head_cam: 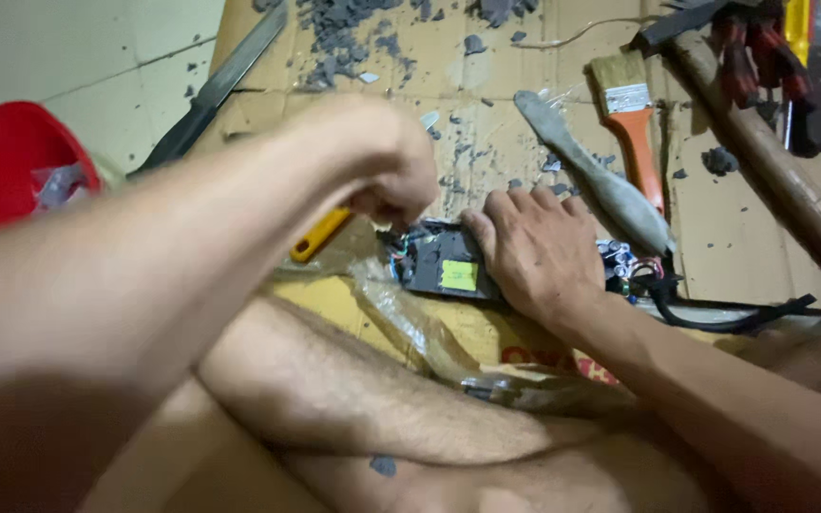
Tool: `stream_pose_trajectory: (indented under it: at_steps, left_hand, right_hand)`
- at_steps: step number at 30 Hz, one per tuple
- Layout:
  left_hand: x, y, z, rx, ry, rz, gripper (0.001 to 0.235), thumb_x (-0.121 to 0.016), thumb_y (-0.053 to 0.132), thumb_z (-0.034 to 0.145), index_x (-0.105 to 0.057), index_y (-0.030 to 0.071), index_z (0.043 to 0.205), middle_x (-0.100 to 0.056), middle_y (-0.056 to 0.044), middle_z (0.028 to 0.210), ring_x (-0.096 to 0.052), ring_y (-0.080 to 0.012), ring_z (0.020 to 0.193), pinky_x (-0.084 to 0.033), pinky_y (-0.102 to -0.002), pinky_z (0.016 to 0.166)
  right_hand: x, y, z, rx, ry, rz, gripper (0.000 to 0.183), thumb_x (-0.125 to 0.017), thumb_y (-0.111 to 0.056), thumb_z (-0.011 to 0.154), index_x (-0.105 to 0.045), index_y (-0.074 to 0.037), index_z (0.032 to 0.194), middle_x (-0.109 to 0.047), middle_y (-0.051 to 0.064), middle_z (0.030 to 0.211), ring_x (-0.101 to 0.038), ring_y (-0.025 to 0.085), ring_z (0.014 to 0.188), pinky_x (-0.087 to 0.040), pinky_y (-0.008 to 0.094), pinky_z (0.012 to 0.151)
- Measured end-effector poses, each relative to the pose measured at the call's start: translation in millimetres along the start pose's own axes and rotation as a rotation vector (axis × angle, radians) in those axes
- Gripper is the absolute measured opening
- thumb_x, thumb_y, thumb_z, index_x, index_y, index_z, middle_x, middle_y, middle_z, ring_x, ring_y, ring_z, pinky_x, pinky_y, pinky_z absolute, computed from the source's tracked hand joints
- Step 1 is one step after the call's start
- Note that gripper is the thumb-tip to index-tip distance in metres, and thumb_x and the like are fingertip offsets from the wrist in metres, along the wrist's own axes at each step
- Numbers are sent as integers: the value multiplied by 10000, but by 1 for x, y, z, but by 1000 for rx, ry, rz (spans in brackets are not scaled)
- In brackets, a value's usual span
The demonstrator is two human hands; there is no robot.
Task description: The person sits on the floor and uses a screwdriver to remove screws from a black electronic device. They then pry open the casing and remove internal components, including a circuit board, while various tools and debris are scattered on the cardboard surface.
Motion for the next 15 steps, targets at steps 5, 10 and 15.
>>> stream_pose_trajectory:
  at_steps: [5, 10, 15]
  left_hand:
    - [-34, 7, 42, -99, 326, -146, 311, -512, 154, 873, -761, 13, 996, -731, -170, 884, -731, -373, 963, -562, -536, 854]
    - [-72, 20, -1, -31, 483, -714, 318, -443, 129, 921, -745, 67, 1000, -704, -123, 828, -736, -370, 900, -610, -506, 724]
    - [-99, 40, -26, 224, 371, -1274, 397, -425, 175, 966, -670, 21, 1239, -729, -166, 1159, -665, -322, 1195, -572, -485, 940]
  right_hand:
    - [-13, 9, 6, 0, -35, -31, 459, -248, -542, 1063, -574, -220, 1049, -636, 62, 1052, -614, 269, 1168, -479, 467, 964]
    - [-5, 10, 5, -21, -146, -43, 496, -192, -587, 1052, -547, -248, 1122, -626, 49, 1129, -589, 264, 1228, -479, 466, 1009]
    - [0, 7, 7, 75, -122, 90, 504, -212, -512, 1104, -580, -169, 1127, -656, 165, 1110, -618, 366, 1206, -503, 545, 980]
Point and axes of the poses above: each hand's wrist, its own z-axis towards the middle knuckle, its own x-axis out of the back of the hand, y = z × x, the point moved 4 cm from there along z, towards the middle knuckle
